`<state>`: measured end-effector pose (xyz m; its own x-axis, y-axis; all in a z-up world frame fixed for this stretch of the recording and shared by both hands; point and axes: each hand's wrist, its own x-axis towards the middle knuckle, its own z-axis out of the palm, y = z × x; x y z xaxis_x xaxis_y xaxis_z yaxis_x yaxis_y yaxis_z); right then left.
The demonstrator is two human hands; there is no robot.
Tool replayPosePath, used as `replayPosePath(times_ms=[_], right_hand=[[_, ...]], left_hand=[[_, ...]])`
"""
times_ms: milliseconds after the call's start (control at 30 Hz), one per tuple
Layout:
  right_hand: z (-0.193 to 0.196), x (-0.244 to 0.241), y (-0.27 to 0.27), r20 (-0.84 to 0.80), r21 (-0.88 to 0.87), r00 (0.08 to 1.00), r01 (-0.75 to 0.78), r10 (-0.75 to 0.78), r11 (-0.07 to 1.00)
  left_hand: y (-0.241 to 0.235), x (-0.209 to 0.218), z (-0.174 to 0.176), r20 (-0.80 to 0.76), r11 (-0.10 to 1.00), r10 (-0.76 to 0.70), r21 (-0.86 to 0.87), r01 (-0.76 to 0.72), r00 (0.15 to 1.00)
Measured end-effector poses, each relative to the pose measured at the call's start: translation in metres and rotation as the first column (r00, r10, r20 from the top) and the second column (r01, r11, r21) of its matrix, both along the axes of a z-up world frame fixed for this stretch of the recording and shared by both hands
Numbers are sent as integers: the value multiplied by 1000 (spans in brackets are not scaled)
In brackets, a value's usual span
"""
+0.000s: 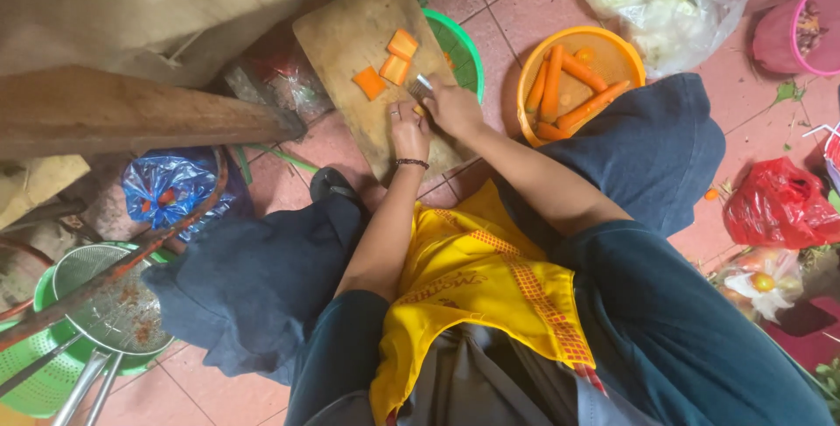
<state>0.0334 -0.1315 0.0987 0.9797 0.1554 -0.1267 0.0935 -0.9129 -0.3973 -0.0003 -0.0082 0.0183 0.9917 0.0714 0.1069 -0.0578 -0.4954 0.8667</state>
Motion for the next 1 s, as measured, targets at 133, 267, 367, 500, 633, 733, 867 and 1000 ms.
replayPosePath(times_ms=[133, 267, 367, 500, 633, 733, 867, 1000], right_hand=[[-14, 5, -18, 11, 68, 995, 94, -95, 993], [-13, 7, -24, -29, 139, 997, 70, -67, 988], [-13, -7, -11, -51, 167, 998, -13, 22, 986], [-23, -9, 2, -54, 29, 991, -120, 121, 992], [-23, 5, -15, -10, -12, 1000, 11, -12, 1000], [-9, 18, -37, 8, -14, 997, 81, -81, 997], [-10, 28, -57, 102, -85, 987, 132, -123, 988], [-2, 20, -59, 172, -49, 974, 160, -150, 986]], left_hand=[[6, 3, -14, 18, 999, -19, 49, 18, 1000], [31, 15, 3, 170, 992, 40, 114, -60, 985], [57, 19, 2, 245, 862, 289, 354, -363, 926], [94, 30, -43, -60, 864, 477, -152, -480, 877], [123, 39, -113, -188, 954, 253, -116, -277, 949], [124, 41, -121, -264, 893, 187, -357, -276, 946], [122, 44, -126, -291, 802, 186, -507, -316, 939], [119, 36, -95, -294, 860, 215, -395, -323, 931]])
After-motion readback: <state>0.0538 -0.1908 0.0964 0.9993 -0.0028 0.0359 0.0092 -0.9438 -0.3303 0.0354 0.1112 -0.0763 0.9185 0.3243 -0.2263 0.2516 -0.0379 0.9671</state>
